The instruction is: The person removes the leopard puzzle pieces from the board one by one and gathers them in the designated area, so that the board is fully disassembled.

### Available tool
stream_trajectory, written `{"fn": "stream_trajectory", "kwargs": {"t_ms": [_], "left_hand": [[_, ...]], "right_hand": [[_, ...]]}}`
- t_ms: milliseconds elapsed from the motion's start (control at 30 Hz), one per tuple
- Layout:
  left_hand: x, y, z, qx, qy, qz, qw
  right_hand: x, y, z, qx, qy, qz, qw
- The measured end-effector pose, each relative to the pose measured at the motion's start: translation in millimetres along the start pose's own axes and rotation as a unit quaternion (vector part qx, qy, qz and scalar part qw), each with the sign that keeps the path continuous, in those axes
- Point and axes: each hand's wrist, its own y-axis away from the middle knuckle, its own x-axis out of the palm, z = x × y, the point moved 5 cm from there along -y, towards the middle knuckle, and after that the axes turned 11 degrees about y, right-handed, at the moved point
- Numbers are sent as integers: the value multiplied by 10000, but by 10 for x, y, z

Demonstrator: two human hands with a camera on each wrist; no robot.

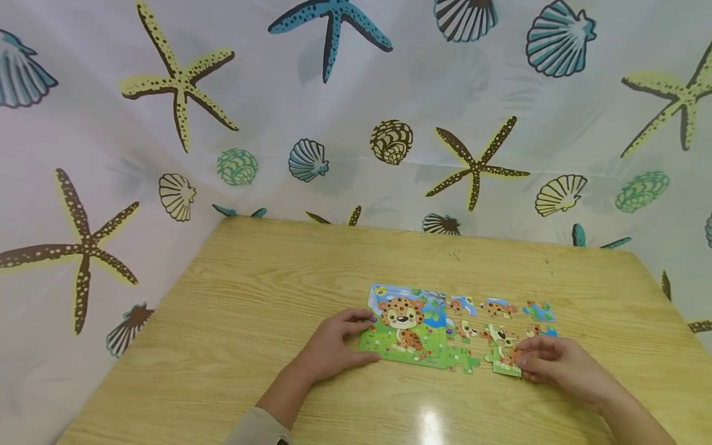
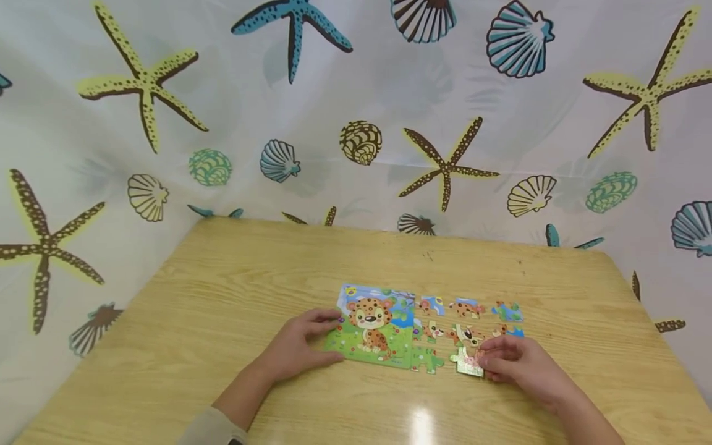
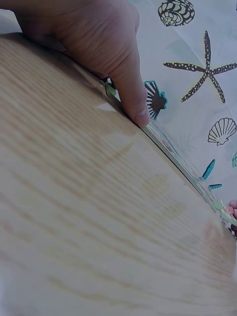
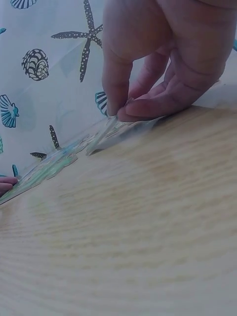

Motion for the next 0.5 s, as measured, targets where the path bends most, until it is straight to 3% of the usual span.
{"fn": "stream_trajectory", "kwargs": {"t_ms": [233,500], "left_hand": [[-12,0,2,9,61,4,10000],[-4,-2,22,-12,64,29,10000]], "right_hand": [[54,-2,90,72,694,-487,9964],[103,-4,133,280,1280,-1090,9854]]}}
